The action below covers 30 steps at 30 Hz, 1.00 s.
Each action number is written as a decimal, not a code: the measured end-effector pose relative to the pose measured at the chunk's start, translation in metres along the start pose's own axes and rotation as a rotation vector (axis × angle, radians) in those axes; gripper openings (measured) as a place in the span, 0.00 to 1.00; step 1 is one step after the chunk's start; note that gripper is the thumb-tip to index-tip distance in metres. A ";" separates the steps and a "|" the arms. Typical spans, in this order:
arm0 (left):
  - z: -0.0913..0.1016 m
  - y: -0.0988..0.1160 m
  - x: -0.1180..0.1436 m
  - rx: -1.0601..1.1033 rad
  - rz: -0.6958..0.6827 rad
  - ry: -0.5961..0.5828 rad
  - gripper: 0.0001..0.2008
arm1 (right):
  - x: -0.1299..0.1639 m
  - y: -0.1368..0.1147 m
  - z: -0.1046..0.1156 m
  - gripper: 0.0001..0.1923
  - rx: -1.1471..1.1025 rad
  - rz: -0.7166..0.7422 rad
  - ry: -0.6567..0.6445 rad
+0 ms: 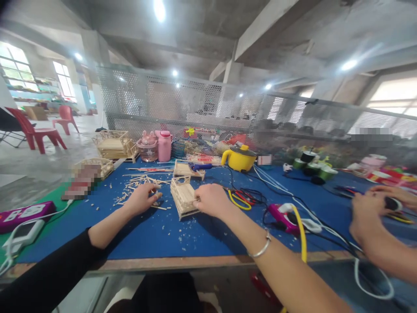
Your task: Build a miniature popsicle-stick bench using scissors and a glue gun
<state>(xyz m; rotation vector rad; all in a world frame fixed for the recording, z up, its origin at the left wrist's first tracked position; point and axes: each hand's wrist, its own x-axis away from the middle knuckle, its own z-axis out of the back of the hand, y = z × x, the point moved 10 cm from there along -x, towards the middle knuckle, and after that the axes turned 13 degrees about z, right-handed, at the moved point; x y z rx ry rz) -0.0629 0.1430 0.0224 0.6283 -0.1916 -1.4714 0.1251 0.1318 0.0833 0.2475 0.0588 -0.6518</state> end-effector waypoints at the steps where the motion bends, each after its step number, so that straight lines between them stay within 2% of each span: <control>1: 0.000 0.005 0.004 -0.004 -0.050 -0.015 0.15 | -0.001 -0.005 0.000 0.08 0.000 -0.038 0.006; 3: 0.007 0.010 0.009 -0.021 -0.076 0.007 0.13 | -0.003 -0.015 0.001 0.09 -0.019 -0.124 0.028; 5: 0.023 0.006 0.014 -0.010 -0.010 0.098 0.15 | -0.006 -0.025 0.003 0.09 -0.068 -0.186 0.035; 7: 0.040 -0.001 0.023 0.043 0.083 0.190 0.18 | -0.007 -0.034 0.005 0.08 -0.151 -0.177 0.026; 9: 0.047 -0.003 0.036 0.083 0.138 0.199 0.18 | -0.004 -0.034 0.011 0.15 -0.272 -0.123 0.043; 11: 0.042 -0.001 0.052 0.073 0.150 0.132 0.18 | 0.004 -0.014 0.018 0.18 -0.429 -0.111 0.129; 12: 0.037 0.002 0.061 0.056 0.151 0.087 0.17 | 0.009 0.004 0.020 0.15 -0.513 -0.137 0.198; 14: 0.024 0.007 0.076 0.011 0.158 -0.014 0.13 | 0.020 0.045 0.015 0.17 -0.592 -0.243 0.311; 15: 0.018 0.009 0.082 -0.013 0.167 -0.057 0.12 | 0.023 0.063 0.005 0.17 -0.595 -0.300 0.314; 17: 0.009 0.015 0.089 -0.064 0.188 -0.109 0.11 | 0.015 0.079 -0.023 0.13 -0.629 -0.316 0.220; 19: 0.003 0.019 0.089 -0.115 0.207 -0.117 0.13 | -0.002 0.078 -0.044 0.12 -0.651 -0.285 0.177; 21: -0.002 0.023 0.085 -0.137 0.219 -0.122 0.14 | -0.020 0.069 -0.053 0.13 -0.640 -0.229 0.191; 24: -0.011 0.024 0.076 -0.078 0.198 -0.160 0.10 | -0.034 0.058 -0.058 0.06 -0.642 -0.199 0.191; 27: -0.013 0.019 0.066 0.021 0.152 -0.190 0.08 | -0.019 0.055 -0.054 0.07 -0.675 -0.198 0.208; 30: -0.005 0.009 0.049 0.157 0.116 -0.200 0.09 | 0.012 0.048 -0.044 0.11 -0.894 -0.198 0.290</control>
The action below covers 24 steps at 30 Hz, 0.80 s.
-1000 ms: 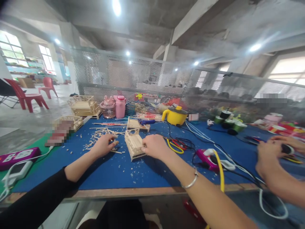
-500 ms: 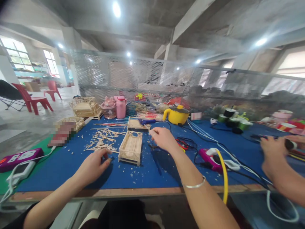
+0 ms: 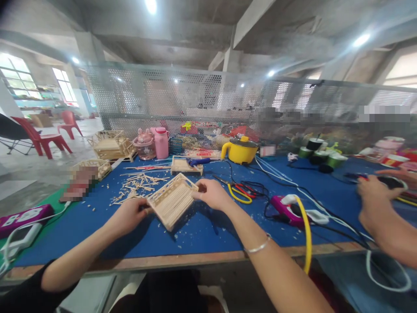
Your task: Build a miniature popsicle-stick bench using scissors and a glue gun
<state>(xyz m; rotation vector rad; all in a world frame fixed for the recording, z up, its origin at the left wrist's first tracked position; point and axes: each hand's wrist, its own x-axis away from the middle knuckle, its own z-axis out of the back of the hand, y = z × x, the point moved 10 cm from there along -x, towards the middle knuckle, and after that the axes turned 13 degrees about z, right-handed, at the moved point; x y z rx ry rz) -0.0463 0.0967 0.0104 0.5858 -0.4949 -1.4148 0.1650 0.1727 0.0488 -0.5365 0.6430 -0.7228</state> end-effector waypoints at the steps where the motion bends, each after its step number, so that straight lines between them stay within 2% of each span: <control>1: 0.004 -0.001 -0.007 0.063 -0.007 -0.018 0.09 | 0.010 -0.005 0.002 0.13 -0.096 -0.005 0.028; 4: 0.011 0.008 -0.031 0.370 -0.005 -0.145 0.10 | 0.033 -0.020 0.003 0.18 -0.335 -0.019 0.145; 6: 0.015 0.018 -0.046 0.597 0.033 -0.213 0.14 | 0.042 -0.030 -0.006 0.21 -0.513 -0.028 0.200; 10: 0.015 0.033 -0.064 0.894 0.084 -0.261 0.20 | 0.048 -0.037 -0.033 0.21 -0.849 -0.073 0.188; 13: -0.002 0.022 -0.072 0.920 0.167 -0.282 0.21 | 0.047 -0.022 -0.039 0.17 -0.895 -0.172 0.194; 16: -0.021 0.003 -0.082 0.893 0.256 -0.233 0.20 | 0.041 0.001 -0.033 0.18 -0.847 -0.275 0.195; 19: -0.032 0.003 -0.089 0.931 0.244 -0.252 0.20 | 0.030 0.013 -0.029 0.21 -0.878 -0.302 0.138; 22: -0.027 0.018 -0.085 0.983 0.118 -0.343 0.26 | 0.024 0.012 -0.021 0.26 -0.929 -0.249 0.146; 24: -0.015 0.018 -0.073 0.900 0.057 -0.328 0.28 | 0.026 0.010 -0.016 0.28 -0.949 -0.227 0.175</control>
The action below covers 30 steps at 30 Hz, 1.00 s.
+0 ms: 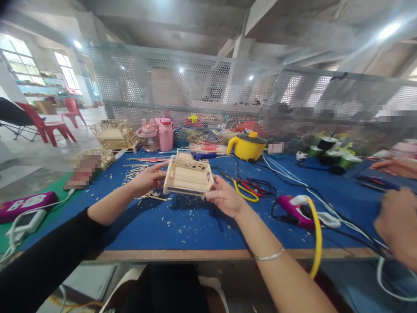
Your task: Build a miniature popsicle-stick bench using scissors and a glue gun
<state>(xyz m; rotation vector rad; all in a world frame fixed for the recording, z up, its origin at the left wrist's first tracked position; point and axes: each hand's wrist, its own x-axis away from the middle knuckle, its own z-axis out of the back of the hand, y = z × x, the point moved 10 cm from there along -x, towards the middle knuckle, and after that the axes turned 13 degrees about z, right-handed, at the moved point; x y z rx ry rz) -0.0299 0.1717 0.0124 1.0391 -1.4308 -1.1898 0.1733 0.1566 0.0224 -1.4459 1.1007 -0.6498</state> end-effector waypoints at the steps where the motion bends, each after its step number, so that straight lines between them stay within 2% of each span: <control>1: 0.005 0.001 0.010 -0.102 -0.021 0.041 0.29 | 0.002 -0.002 0.001 0.29 -0.003 0.006 0.009; 3: 0.016 0.003 0.032 -0.428 -0.097 0.176 0.28 | 0.007 -0.002 0.004 0.29 0.004 0.008 0.029; 5: 0.014 -0.001 0.049 -0.805 -0.177 0.220 0.22 | 0.011 0.001 0.006 0.27 0.011 -0.007 0.045; 7: 0.013 -0.010 0.052 -1.080 -0.197 0.230 0.11 | 0.013 0.007 0.005 0.26 0.008 -0.027 0.060; 9: 0.030 -0.014 0.042 -1.234 -0.146 0.342 0.09 | 0.014 0.013 -0.001 0.27 0.006 -0.030 0.073; 11: 0.055 -0.009 0.030 -1.279 -0.082 0.500 0.11 | 0.013 0.016 -0.008 0.27 0.011 -0.001 0.098; 14: 0.075 0.007 0.025 -1.167 -0.137 0.638 0.12 | 0.011 0.017 -0.017 0.28 0.029 0.069 0.175; 17: 0.078 0.036 0.057 -0.950 -0.300 0.865 0.15 | 0.012 0.016 -0.023 0.29 0.042 0.143 0.257; 19: 0.062 0.053 0.089 -0.815 -0.434 0.963 0.14 | 0.016 0.017 -0.027 0.29 0.033 0.177 0.311; 21: 0.031 0.063 0.115 -0.745 -0.545 0.940 0.13 | 0.022 0.022 -0.033 0.29 -0.002 0.190 0.361; 23: -0.005 0.061 0.124 -0.736 -0.564 0.801 0.12 | 0.030 0.031 -0.042 0.27 -0.068 0.180 0.391; 25: -0.034 0.048 0.125 -0.753 -0.525 0.661 0.12 | 0.036 0.043 -0.054 0.25 -0.158 0.145 0.384; 27: -0.048 0.029 0.120 -0.752 -0.451 0.577 0.16 | 0.042 0.051 -0.068 0.24 -0.257 0.114 0.352; 30: -0.047 0.005 0.106 -0.694 -0.339 0.509 0.17 | 0.051 0.054 -0.081 0.26 -0.385 0.064 0.302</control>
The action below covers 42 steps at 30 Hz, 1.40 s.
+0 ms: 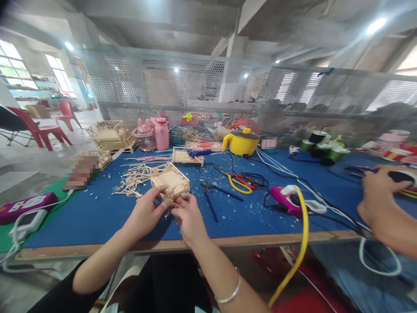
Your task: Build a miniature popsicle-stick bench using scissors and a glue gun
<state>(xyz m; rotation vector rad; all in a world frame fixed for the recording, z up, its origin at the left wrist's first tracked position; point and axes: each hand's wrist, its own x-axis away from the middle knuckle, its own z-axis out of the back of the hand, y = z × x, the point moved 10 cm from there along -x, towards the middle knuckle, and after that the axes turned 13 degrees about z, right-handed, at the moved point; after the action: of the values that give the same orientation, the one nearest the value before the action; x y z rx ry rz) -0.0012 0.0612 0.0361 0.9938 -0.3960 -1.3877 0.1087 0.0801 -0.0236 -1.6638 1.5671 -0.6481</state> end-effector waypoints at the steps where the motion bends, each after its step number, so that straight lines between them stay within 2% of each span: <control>1: -0.003 -0.007 -0.003 0.023 0.034 -0.024 0.16 | 0.004 0.000 0.000 0.26 -0.016 -0.029 0.000; 3: -0.005 -0.017 -0.009 0.069 0.103 -0.064 0.12 | 0.011 -0.002 0.005 0.28 0.003 -0.073 0.008; 5: -0.002 -0.022 -0.014 0.121 0.152 -0.082 0.09 | 0.013 -0.011 0.014 0.28 0.095 -0.041 0.018; 9: 0.010 -0.022 -0.016 0.291 0.194 -0.096 0.08 | -0.002 -0.048 0.033 0.27 0.457 0.241 0.085; 11: 0.014 -0.022 -0.012 0.397 0.216 -0.129 0.09 | -0.013 -0.051 0.028 0.28 0.583 0.273 0.028; 14: 0.019 -0.028 -0.004 0.540 0.276 -0.188 0.11 | -0.022 -0.039 0.005 0.22 0.602 0.251 -0.176; 16: 0.026 -0.032 0.001 0.586 0.301 -0.186 0.13 | -0.023 -0.039 -0.005 0.18 0.605 0.293 -0.213; 18: 0.040 -0.031 0.002 0.550 0.264 -0.120 0.17 | -0.022 -0.039 -0.008 0.16 0.618 0.318 -0.181; 21: 0.057 -0.013 -0.003 0.358 0.120 -0.041 0.31 | -0.018 -0.039 -0.011 0.15 0.605 0.327 -0.156; 24: 0.051 0.009 -0.014 0.161 0.041 -0.115 0.38 | -0.015 -0.040 -0.015 0.14 0.588 0.345 -0.151; 28: 0.036 0.019 -0.027 0.030 0.054 -0.231 0.38 | -0.013 -0.040 -0.016 0.15 0.585 0.352 -0.151; 32: 0.028 0.019 -0.031 0.036 0.059 -0.266 0.36 | -0.012 -0.037 -0.014 0.15 0.572 0.353 -0.157; 37: 0.030 0.023 -0.031 0.012 0.038 -0.229 0.33 | -0.011 -0.040 -0.013 0.13 0.577 0.371 -0.154; 42: 0.040 0.034 -0.029 -0.206 -0.038 -0.103 0.30 | -0.011 -0.043 -0.013 0.13 0.619 0.392 -0.136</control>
<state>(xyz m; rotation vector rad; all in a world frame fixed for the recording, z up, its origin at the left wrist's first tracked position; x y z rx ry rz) -0.0159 0.0698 0.0936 0.7675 -0.3044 -1.4855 0.1237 0.0879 0.0198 -0.8963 1.3558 -0.6993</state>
